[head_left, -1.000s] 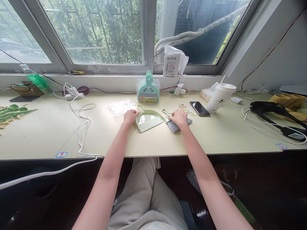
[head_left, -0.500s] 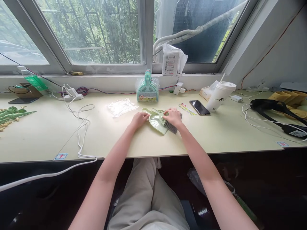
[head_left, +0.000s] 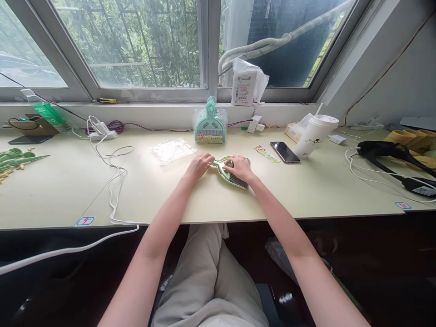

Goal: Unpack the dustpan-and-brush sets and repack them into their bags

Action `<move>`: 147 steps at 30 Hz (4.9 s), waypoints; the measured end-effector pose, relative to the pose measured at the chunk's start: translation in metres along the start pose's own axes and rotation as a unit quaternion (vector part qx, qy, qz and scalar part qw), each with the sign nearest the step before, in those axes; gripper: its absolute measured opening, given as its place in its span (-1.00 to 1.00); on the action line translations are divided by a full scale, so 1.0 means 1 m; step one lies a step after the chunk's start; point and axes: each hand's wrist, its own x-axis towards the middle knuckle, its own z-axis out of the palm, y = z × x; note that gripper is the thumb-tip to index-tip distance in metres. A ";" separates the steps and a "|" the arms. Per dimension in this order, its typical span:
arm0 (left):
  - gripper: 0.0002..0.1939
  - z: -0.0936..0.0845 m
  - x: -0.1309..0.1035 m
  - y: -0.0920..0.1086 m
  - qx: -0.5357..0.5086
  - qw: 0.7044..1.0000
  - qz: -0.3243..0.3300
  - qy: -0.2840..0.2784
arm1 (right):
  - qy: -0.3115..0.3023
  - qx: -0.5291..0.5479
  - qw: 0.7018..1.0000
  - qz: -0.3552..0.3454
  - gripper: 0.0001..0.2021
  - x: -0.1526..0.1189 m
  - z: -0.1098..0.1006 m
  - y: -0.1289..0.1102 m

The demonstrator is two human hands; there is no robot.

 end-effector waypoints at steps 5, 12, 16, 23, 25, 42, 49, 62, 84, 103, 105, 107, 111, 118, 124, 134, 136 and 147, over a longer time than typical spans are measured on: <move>-0.69 -0.001 0.000 0.002 0.052 0.998 0.021 -0.006 | -0.003 0.023 0.999 -0.025 -0.83 0.001 0.002 0.001; -0.67 0.002 -0.004 0.008 0.083 0.994 0.074 -0.014 | 0.005 0.045 0.998 -0.033 -0.85 0.002 0.004 0.006; -0.64 0.004 -0.003 0.010 0.081 0.995 0.058 -0.028 | -0.003 0.047 0.999 -0.021 -0.86 0.002 0.002 0.004; -0.64 0.002 0.001 0.015 0.103 0.991 0.038 -0.080 | -0.024 0.055 0.998 -0.014 -0.88 0.003 -0.004 0.005; -0.65 0.000 0.000 0.017 0.101 0.991 0.039 -0.083 | -0.030 0.056 0.998 -0.008 -0.87 0.003 -0.006 0.004; -0.64 0.003 0.002 0.022 0.086 0.993 0.037 -0.074 | -0.040 0.016 0.998 0.051 -0.88 0.003 -0.007 -0.003; -0.67 0.004 -0.003 0.015 0.048 0.999 0.014 -0.017 | -0.027 -0.006 0.999 0.026 -0.87 -0.002 -0.011 -0.007; -0.70 -0.014 0.000 0.021 0.025 0.989 -0.054 0.132 | 0.054 0.075 0.995 0.048 -0.85 -0.002 -0.012 -0.017; -0.37 0.011 0.019 0.053 -0.610 0.749 -0.258 -0.009 | 0.181 0.035 0.980 0.069 -0.70 0.001 0.001 -0.017; -0.49 0.009 0.016 0.033 -0.616 0.752 -0.226 0.061 | 0.172 0.028 0.985 -0.015 -0.73 0.004 -0.004 -0.002; -0.47 0.009 0.016 0.034 -0.620 0.749 -0.226 0.055 | 0.172 0.030 0.985 -0.012 -0.75 0.005 -0.005 -0.001; -0.46 0.009 0.016 0.035 -0.620 0.751 -0.224 0.050 | 0.170 0.033 0.985 -0.006 -0.76 0.005 -0.005 0.001; -0.48 0.010 0.016 0.036 -0.614 0.756 -0.221 0.047 | 0.161 0.034 0.986 0.002 -0.73 0.007 -0.006 0.005; -0.49 0.011 0.016 0.034 -0.597 0.770 -0.219 0.054 | 0.161 0.020 0.987 -0.012 -0.71 0.005 -0.004 0.003; -0.48 0.011 0.017 0.033 -0.590 0.773 -0.226 0.053 | 0.169 0.017 0.985 -0.006 -0.74 0.004 -0.004 0.000; -0.51 0.013 0.016 0.033 -0.591 0.773 -0.225 0.055 | 0.169 0.025 0.985 -0.003 -0.71 0.006 -0.007 0.006; -0.51 0.012 0.016 0.034 -0.598 0.767 -0.226 0.057 | 0.165 0.023 0.986 -0.012 -0.70 0.006 -0.007 0.006; -0.50 0.009 0.017 0.032 -0.599 0.763 -0.237 0.061 | 0.201 0.021 0.979 -0.011 -0.75 0.008 -0.008 0.007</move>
